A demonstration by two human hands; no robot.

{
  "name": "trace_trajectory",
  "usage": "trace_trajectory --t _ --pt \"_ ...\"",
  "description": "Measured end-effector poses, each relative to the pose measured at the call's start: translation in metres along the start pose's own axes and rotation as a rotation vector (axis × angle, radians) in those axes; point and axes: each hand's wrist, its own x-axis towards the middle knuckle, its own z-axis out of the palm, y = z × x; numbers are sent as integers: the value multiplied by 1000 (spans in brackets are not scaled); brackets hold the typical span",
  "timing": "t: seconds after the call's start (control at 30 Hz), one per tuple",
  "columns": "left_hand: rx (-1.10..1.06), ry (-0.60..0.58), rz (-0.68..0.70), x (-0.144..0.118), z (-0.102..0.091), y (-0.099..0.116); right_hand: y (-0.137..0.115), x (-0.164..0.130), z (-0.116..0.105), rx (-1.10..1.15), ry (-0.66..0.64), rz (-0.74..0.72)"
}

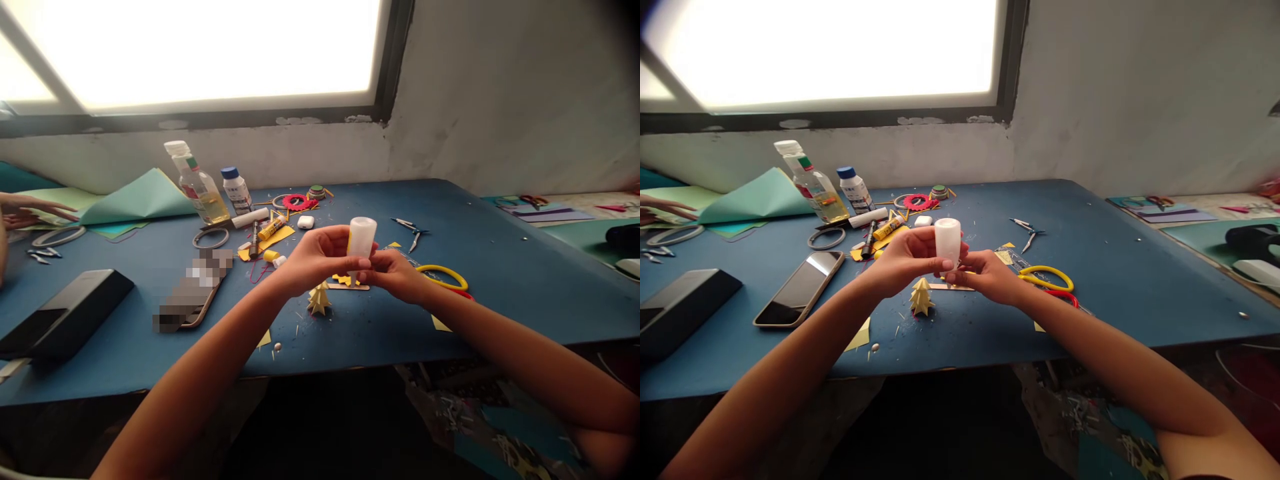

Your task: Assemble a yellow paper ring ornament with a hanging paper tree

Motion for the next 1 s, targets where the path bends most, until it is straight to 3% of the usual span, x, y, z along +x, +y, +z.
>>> trace_trajectory --t 0.13,0.23,0.4,0.53,0.63,0.8,1.0 --pt "26 230 113 4 5 -7 -3 -2 6 -203 215 -41" --pt "71 284 195 5 8 -11 -5 -4 11 -202 274 -14" --pt "41 157 228 3 5 -7 -5 -5 10 -110 254 -1" --pt "2 -45 103 0 0 -2 -5 -4 4 145 6 34" --pt "16 -74 58 -2 -1 0 -7 -4 4 244 -95 33" --pt "3 51 120 -1 1 -2 -10 -7 6 16 83 -31" --pt "-9 65 202 1 -2 -7 -13 -10 10 -155 210 -103"
